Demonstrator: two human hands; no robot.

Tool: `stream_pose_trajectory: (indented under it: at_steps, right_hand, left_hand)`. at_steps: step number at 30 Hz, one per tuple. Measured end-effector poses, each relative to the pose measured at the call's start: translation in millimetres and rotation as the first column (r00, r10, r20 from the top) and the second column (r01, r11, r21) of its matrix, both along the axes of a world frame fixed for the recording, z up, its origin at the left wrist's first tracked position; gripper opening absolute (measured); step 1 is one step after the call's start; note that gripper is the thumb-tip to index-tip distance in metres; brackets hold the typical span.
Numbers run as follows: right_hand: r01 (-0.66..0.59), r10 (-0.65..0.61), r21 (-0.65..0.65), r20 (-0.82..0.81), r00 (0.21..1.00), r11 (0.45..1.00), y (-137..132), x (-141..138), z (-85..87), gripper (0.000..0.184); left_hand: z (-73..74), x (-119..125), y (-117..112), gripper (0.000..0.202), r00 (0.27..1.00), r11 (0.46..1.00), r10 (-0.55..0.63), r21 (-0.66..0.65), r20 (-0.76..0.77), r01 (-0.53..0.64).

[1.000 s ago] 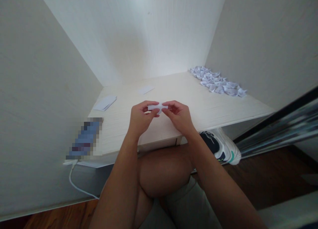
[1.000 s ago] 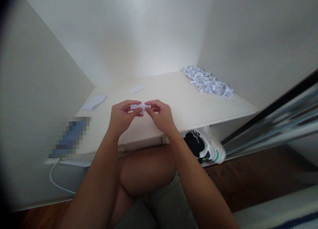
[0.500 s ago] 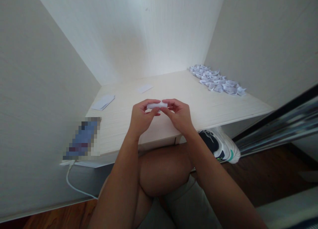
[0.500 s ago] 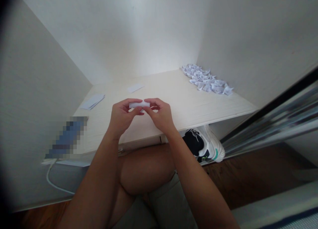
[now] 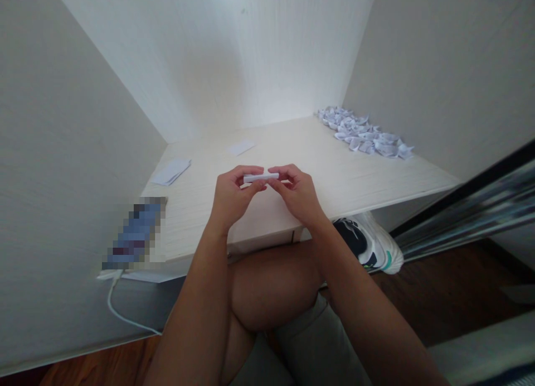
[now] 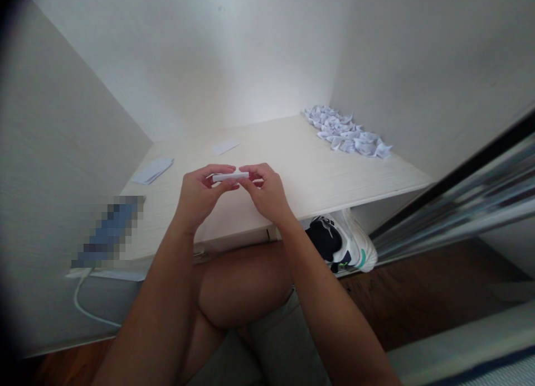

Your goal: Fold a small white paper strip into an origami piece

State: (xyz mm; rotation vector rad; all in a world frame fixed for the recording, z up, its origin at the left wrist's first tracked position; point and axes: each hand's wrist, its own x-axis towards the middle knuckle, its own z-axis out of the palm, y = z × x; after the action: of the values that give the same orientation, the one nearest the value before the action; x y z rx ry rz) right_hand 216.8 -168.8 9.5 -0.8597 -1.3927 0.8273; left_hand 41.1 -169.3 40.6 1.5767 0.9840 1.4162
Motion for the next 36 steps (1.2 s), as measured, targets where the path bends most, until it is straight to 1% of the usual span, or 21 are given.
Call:
stream_pose_trajectory:
  at_steps: [2, 4, 9, 12, 16, 20, 23, 26, 31, 36]
  right_hand:
    - [-0.017, 0.017, -0.006, -0.002, 1.0, 1.0, -0.4, -0.3, 0.6, 0.017]
    - [-0.036, 0.035, -0.014, -0.015, 0.999, 0.999, -0.8, -0.9, 1.3, 0.017]
    - [-0.085, 0.083, -0.028, -0.058, 0.995, 0.996, -3.4, -1.6, 5.1, 0.021]
    - [-0.101, 0.098, -0.028, -0.072, 0.993, 0.995, -4.7, -1.9, 6.8, 0.025]
    - [-0.095, 0.093, -0.036, -0.074, 0.993, 0.995, -3.3, -3.0, 5.3, 0.025]
    - [-0.075, 0.072, -0.039, -0.062, 0.995, 0.996, -1.4, -2.7, 3.1, 0.023]
    - [-0.061, 0.058, -0.039, -0.062, 0.996, 0.997, -1.4, -2.3, 3.3, 0.023]
    - [-0.065, 0.063, -0.034, -0.061, 0.996, 0.997, -2.8, -2.8, 4.7, 0.025]
    - [-0.064, 0.064, -0.02, -0.032, 0.997, 0.998, -5.9, -3.5, 7.8, 0.028]
    - [-0.035, 0.035, -0.008, 0.004, 0.999, 0.999, -7.4, -2.4, 9.6, 0.025]
  left_hand:
    - [1.5, -1.3, -0.5, 0.03, 0.999, 1.0, 0.004, -0.027, -0.033, -0.004]
    - [2.5, -1.8, -1.0, 0.031, 0.999, 0.998, -0.008, -0.055, -0.035, 0.006]
    - [2.6, 0.9, -2.7, 0.031, 0.989, 0.987, -0.089, -0.12, 0.119, 0.103]
    - [2.9, 2.2, -3.7, 0.03, 0.983, 0.984, -0.104, -0.131, 0.154, 0.125]
    - [3.4, 2.6, -4.0, 0.033, 0.987, 0.982, -0.097, -0.149, 0.132, 0.116]
    - [0.4, 3.5, -2.2, 0.035, 0.987, 0.983, -0.078, -0.155, 0.138, 0.099]
    - [-2.1, 5.0, -1.2, 0.032, 0.984, 0.985, -0.069, -0.148, 0.162, 0.093]
    - [-1.5, 6.6, -1.5, 0.029, 0.982, 0.986, -0.068, -0.14, 0.175, 0.094]
    - [2.1, 7.5, -2.7, 0.026, 0.984, 0.986, -0.08, -0.132, 0.158, 0.102]
    - [1.7, 8.3, -3.2, 0.023, 0.985, 0.986, -0.077, -0.132, 0.155, 0.097]
